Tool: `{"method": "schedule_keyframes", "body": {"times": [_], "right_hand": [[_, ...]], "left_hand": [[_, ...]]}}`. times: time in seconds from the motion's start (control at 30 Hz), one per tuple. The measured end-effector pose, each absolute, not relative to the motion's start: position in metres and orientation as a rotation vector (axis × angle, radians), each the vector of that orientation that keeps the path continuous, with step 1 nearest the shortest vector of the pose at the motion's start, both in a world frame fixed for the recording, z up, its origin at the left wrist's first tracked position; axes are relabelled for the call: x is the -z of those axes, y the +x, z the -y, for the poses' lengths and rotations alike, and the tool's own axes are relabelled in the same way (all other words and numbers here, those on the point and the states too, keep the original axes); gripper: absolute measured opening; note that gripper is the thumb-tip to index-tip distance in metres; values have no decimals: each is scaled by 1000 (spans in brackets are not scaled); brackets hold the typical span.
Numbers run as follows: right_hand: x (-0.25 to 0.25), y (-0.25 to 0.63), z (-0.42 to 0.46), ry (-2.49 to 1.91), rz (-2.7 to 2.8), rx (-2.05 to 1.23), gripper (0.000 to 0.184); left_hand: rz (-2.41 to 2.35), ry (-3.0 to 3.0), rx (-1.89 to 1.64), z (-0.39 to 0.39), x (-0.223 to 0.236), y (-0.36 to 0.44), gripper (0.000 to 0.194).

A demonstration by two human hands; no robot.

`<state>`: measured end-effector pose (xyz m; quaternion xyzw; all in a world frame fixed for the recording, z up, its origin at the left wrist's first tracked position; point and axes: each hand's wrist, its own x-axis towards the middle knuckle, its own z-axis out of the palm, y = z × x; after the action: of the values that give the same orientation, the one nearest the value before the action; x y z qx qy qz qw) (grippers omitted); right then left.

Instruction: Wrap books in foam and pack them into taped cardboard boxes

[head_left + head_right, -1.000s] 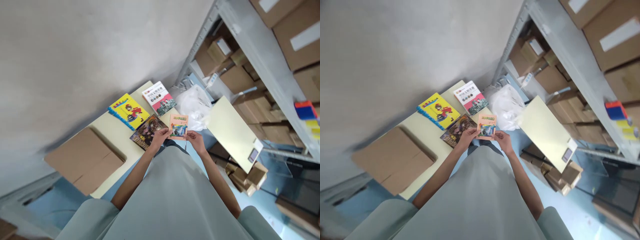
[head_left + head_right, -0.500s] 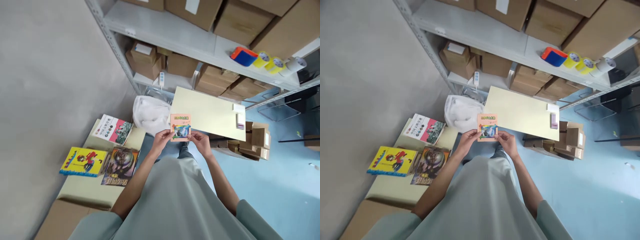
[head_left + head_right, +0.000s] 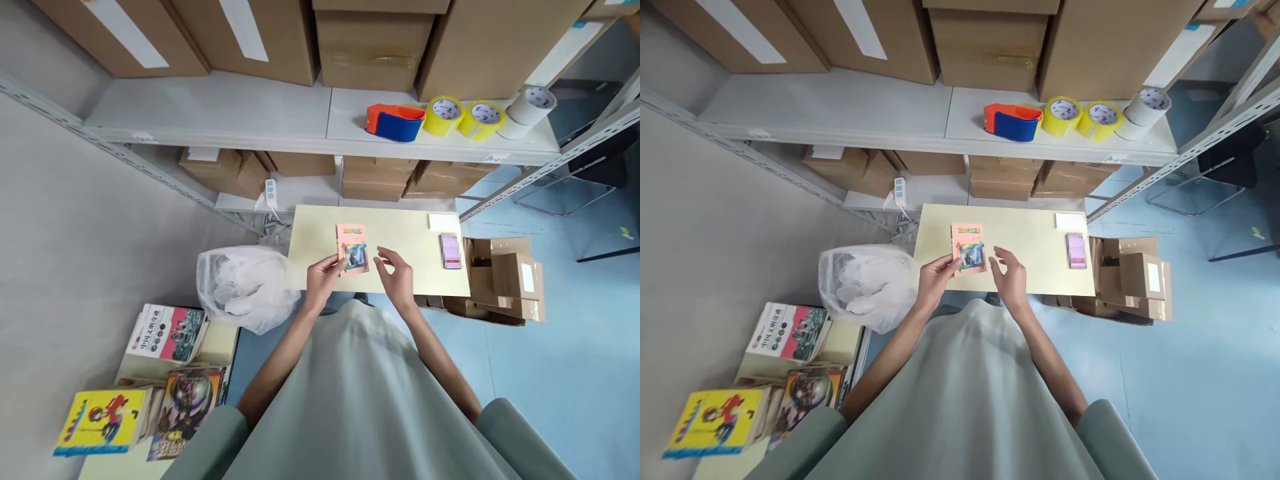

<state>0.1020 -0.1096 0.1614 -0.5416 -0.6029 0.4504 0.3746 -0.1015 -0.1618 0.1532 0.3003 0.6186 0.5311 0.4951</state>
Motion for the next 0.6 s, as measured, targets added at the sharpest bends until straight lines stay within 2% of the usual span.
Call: {"method": "schedule_keyframes", "body": {"times": [0.13, 0.27, 0.33, 0.47, 0.53, 0.6], "right_hand": [[-173, 83, 93, -1313, 1529, -1299, 51], [-177, 68, 85, -1344, 1538, -1319, 55], [-177, 69, 79, -1355, 1538, -1329, 53], [-177, 82, 64, -1212, 1412, -1524, 62], [-180, 88, 59, -1138, 1322, -1628, 63], [-183, 93, 56, -1098, 1253, -1701, 61]], "left_hand": [[-1552, 899, -1374, 140, -160, -73, 53], [-1634, 1177, -1314, 138, -164, -54, 40], [-1622, 1231, -1298, 140, -167, -57, 39], [-1684, 1072, -1419, 138, -175, -88, 32], [-1685, 890, -1459, 134, -179, -107, 38], [-1563, 734, -1384, 129, -184, -121, 54]]}}
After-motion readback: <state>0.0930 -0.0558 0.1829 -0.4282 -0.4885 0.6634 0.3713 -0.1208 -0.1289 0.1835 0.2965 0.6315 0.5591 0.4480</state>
